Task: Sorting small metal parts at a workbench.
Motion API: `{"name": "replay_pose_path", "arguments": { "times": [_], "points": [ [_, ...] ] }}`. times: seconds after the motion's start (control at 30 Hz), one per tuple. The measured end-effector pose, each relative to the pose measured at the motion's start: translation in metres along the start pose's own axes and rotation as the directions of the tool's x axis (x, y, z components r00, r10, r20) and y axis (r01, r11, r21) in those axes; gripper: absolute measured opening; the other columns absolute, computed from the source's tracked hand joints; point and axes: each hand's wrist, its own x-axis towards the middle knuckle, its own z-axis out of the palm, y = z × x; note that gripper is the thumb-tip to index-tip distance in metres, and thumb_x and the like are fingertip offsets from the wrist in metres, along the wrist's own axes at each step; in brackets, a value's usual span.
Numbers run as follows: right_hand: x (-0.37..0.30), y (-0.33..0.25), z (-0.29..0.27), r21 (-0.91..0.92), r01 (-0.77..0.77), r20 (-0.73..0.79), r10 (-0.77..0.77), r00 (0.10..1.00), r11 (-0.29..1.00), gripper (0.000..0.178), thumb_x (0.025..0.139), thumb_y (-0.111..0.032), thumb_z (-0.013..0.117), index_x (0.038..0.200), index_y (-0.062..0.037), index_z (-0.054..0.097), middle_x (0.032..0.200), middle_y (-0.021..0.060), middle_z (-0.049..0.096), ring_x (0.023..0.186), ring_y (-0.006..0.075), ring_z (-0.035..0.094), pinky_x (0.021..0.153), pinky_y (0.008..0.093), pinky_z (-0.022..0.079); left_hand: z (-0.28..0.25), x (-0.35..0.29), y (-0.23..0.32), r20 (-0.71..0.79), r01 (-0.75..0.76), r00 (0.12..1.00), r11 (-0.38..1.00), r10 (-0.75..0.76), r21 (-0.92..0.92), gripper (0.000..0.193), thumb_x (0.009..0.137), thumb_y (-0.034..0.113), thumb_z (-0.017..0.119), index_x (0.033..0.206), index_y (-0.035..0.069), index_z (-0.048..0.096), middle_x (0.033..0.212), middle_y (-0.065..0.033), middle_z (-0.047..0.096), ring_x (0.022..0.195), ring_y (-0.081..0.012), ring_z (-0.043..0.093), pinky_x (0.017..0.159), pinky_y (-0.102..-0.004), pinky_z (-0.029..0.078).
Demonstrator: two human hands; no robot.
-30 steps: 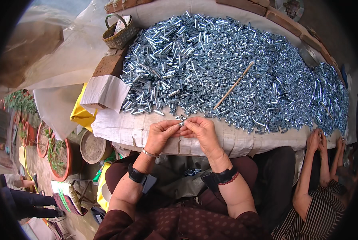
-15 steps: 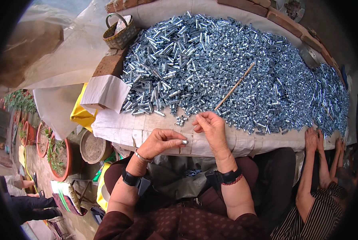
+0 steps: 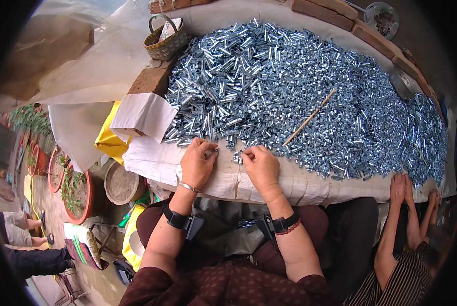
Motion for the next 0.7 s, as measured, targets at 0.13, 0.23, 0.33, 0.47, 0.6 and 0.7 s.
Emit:
{"name": "replay_pose_path", "arguments": {
  "times": [0.13,0.23,0.33,0.47,0.6,0.7],
  "points": [
    [-0.002,-0.002,-0.002,0.061,-0.009,0.015,0.008,1.0,0.998,0.008,0.077,-0.015,0.066,0.076,-0.0077,0.063,0.076,0.0051,0.063,0.066,0.0236,0.063,0.058,0.0356,0.049,-0.003,0.0,-0.003,0.006,-0.014,1.0,0.995,0.013,0.1,0.017,0.074,0.009,0.069,0.091,0.009,0.066,0.088,-0.0045,0.057,0.068,-0.0169,0.056,0.062,-0.0287,0.047],
    [-0.005,0.0,-0.007,0.334,-0.128,0.056,0.116,0.992,0.934,0.009,0.077,-0.012,0.067,0.078,-0.0042,0.063,0.072,0.0047,0.064,0.06,0.0157,0.061,0.056,0.0285,0.048,-0.002,-0.002,-0.006,-0.035,-0.059,0.997,0.991,0.064,0.121,0.016,0.076,0.01,0.069,0.091,0.008,0.064,0.088,-0.0051,0.056,0.065,-0.0169,0.055,0.06,-0.0295,0.046],
    [-0.008,0.011,-0.01,0.555,-0.234,0.158,0.175,0.972,0.798,0.012,0.08,-0.012,0.067,0.08,-0.0009,0.063,0.07,0.0024,0.062,0.057,0.0077,0.057,0.054,0.0222,0.047,0.002,-0.001,0.001,-0.09,0.0,0.996,0.999,-0.004,-0.044,0.013,0.083,0.014,0.065,0.093,0.005,0.061,0.083,-0.0046,0.059,0.059,-0.0125,0.053,0.054,-0.0255,0.044],
    [-0.008,-0.001,-0.026,0.739,-0.287,0.239,0.161,0.958,0.609,0.015,0.083,-0.015,0.066,0.083,-0.0001,0.062,0.072,0.0002,0.061,0.059,0.0047,0.055,0.053,0.0198,0.044,0.006,-0.006,0.016,0.281,0.383,0.923,0.563,-0.262,-0.733,0.016,0.091,0.019,0.059,0.096,0.004,0.06,0.079,-0.0042,0.063,0.054,-0.005,0.049,0.048,-0.0169,0.038],
    [-0.008,-0.011,-0.036,0.789,-0.362,0.331,0.154,0.931,0.496,0.014,0.084,-0.014,0.065,0.088,-0.0013,0.061,0.073,0.0013,0.062,0.058,0.0052,0.054,0.053,0.0178,0.041,0.005,-0.013,0.025,0.531,0.561,0.825,0.4,-0.194,-0.725,0.019,0.089,0.018,0.062,0.102,0.004,0.062,0.081,-0.0028,0.064,0.058,-0.0036,0.049,0.051,-0.0159,0.038],
    [-0.008,-0.011,-0.037,0.798,-0.358,0.337,0.132,0.932,0.484,0.014,0.084,-0.015,0.065,0.088,-0.0018,0.061,0.073,0.0012,0.062,0.059,0.0051,0.054,0.053,0.0176,0.041,0.008,-0.015,0.026,0.574,0.582,0.804,0.393,-0.152,-0.711,0.02,0.087,0.014,0.064,0.104,0.004,0.063,0.084,-0.0022,0.065,0.061,-0.0044,0.05,0.055,-0.0175,0.04]
  ]
}}
